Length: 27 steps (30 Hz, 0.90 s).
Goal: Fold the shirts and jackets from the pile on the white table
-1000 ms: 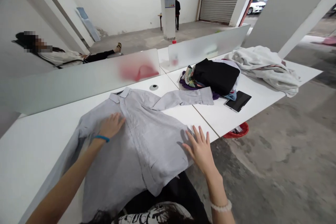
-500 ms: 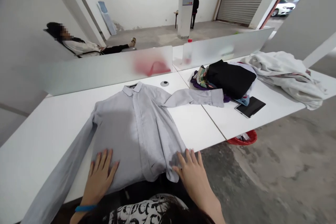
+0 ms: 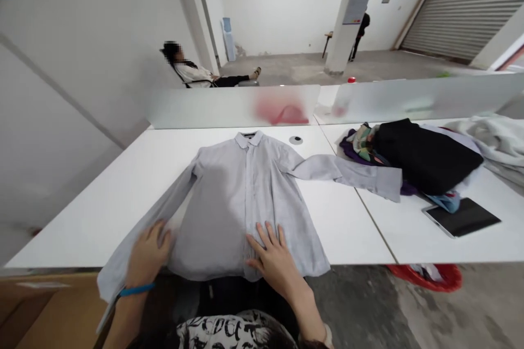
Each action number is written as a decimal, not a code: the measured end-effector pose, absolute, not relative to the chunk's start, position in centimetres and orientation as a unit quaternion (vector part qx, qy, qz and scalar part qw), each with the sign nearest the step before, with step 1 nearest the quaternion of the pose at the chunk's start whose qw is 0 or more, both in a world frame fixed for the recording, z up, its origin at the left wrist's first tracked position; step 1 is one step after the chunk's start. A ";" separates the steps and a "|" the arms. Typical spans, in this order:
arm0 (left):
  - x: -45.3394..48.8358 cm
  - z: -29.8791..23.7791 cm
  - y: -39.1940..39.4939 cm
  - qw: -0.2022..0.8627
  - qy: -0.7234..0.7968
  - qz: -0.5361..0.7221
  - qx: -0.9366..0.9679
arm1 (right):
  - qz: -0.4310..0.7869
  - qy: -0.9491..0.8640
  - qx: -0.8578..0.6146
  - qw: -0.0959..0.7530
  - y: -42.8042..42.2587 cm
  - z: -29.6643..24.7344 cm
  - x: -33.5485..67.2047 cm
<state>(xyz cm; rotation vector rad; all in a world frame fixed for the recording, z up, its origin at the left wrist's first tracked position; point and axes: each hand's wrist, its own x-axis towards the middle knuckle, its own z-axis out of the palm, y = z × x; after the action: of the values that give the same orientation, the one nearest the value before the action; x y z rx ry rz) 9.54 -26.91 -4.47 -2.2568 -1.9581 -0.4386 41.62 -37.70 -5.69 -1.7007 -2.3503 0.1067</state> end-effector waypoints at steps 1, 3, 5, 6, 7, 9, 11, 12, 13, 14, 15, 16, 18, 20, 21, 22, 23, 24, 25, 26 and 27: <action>8.3 -4.0 -27.0 0.088 -0.683 -0.127 -0.714 | 0.031 -0.801 -0.584 0.127 -37.9 -5.8 41.7; 6.2 -3.5 -27.3 0.111 -0.728 -0.069 -0.674 | 0.013 -0.792 -0.592 0.150 -38.0 -5.9 41.4; 4.5 -3.3 -27.3 0.098 -0.737 -0.023 -0.668 | -0.005 -0.785 -0.596 0.166 -37.8 -6.0 40.4; 3.7 -3.3 -27.0 0.088 -0.736 -0.012 -0.671 | -0.012 -0.783 -0.598 0.168 -37.8 -6.1 39.7; 3.0 -3.2 -26.6 0.080 -0.736 -0.005 -0.672 | -0.015 -0.782 -0.601 0.164 -37.7 -6.1 39.0; 1.4 -2.8 -25.3 0.054 -0.744 0.013 -0.666 | -0.006 -0.786 -0.599 0.153 -37.8 -6.1 38.1; -0.1 -2.1 -23.6 0.010 -0.758 0.045 -0.650 | 0.031 -0.800 -0.579 0.155 -37.9 -5.7 38.5; -0.8 -1.7 -22.8 -0.015 -0.767 0.065 -0.639 | 0.056 -0.801 -0.572 0.167 -37.8 -5.4 39.5; -1.3 -1.2 -22.1 -0.030 -0.775 0.082 -0.626 | 0.076 -0.791 -0.576 0.190 -37.7 -5.0 41.1; -1.5 -0.8 -21.5 -0.031 -0.782 0.090 -0.616 | 0.086 -0.768 -0.595 0.220 -37.3 -4.7 43.3; -1.3 -0.5 -21.2 -0.020 -0.786 0.088 -0.612 | 0.087 -0.726 -0.632 0.255 -36.9 -4.3 46.1; -0.7 -0.4 -21.0 -0.001 -0.782 0.073 -0.619 | 0.063 -0.668 -0.679 0.299 -36.4 -4.0 49.3; 1.8 -0.6 -21.5 0.032 -0.744 0.014 -0.667 | 0.008 -0.541 -0.759 0.362 -35.4 -3.3 56.6; 5.8 -1.6 -22.9 0.029 -0.675 -0.057 -0.735 | -0.018 -0.410 -0.831 0.375 -34.5 -2.4 63.7; 8.1 -2.3 -23.9 0.015 -0.636 -0.087 -0.767 | -0.032 -0.359 -0.857 0.367 -34.1 -1.9 66.7; 10.4 -3.2 -24.9 0.000 -0.602 -0.109 -0.791 | -0.042 -0.325 -0.875 0.357 -33.6 -1.3 69.2; 12.6 -4.1 -26.0 -0.008 -0.573 -0.122 -0.810 | -0.044 -0.297 -0.890 0.342 -33.2 -0.7 71.2; 14.6 -5.0 -27.0 -0.014 -0.546 -0.129 -0.827 | -0.043 -0.271 -0.904 0.328 -32.7 -0.2 72.6; 16.2 -5.8 -27.8 -0.013 -0.524 -0.129 -0.842 | -0.040 -0.250 -0.914 0.317 -32.3 0.2 73.6; 17.4 -6.5 -28.5 -0.006 -0.501 -0.126 -0.856 | -0.038 -0.230 -0.922 0.309 -31.8 0.4 74.1; 18.1 -7.2 -28.8 0.004 -0.478 -0.121 -0.870 | -0.038 -0.213 -0.928 0.305 -31.3 0.4 74.3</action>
<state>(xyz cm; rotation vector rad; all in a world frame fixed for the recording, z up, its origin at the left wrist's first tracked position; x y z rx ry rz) 18.14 -28.85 -7.15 -2.7253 -1.4975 -0.3794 74.31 -31.32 0.38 -2.4561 -0.5628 -0.1002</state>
